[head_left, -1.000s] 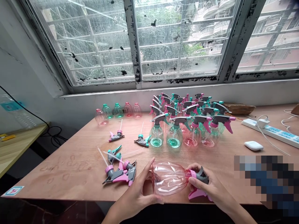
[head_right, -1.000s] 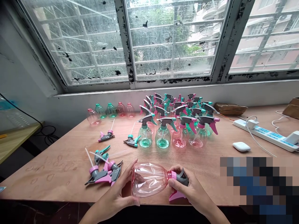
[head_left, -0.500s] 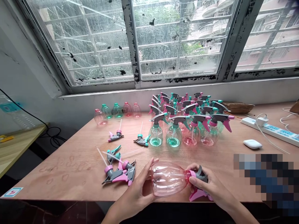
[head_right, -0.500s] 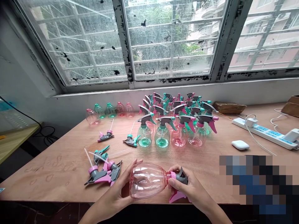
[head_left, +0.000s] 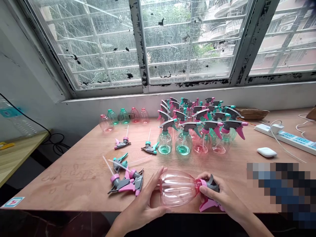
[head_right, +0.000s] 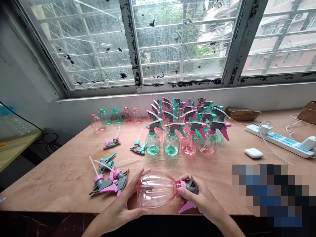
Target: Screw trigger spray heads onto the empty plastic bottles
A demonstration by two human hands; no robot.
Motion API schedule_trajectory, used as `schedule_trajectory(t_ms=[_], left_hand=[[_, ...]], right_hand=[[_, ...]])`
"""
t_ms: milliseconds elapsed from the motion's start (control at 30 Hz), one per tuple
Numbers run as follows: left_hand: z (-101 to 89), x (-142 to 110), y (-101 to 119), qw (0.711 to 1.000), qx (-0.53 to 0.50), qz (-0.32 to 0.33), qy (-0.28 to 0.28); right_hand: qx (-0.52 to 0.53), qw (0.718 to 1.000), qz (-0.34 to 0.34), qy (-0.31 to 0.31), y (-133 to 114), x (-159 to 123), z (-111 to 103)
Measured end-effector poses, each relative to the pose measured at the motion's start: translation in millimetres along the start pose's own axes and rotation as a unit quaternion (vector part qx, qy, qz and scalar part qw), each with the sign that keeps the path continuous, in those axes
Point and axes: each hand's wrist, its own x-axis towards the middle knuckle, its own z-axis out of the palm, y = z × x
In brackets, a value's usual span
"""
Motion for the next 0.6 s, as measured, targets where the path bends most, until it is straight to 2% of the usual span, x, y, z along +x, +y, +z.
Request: schedule_trajectory(t_ms=[267,467,600], left_hand=[[1.9,3.7,2.3,0.997,-0.076,0.004,-0.02],[1.8,1.6,-0.4,0.999,-0.023,0.022,-0.007],[2.0,1.3,-0.1,1.0,-0.019,0.011,-0.009]], right_hand=[[0.01,1.0,-0.001,0.018,3.1,0.4,-0.3],[0.008,1.0,-0.006,0.017,2.4,1.1,0.2],[0.001,1.0,-0.004,0.0,0.4,1.2,0.7]])
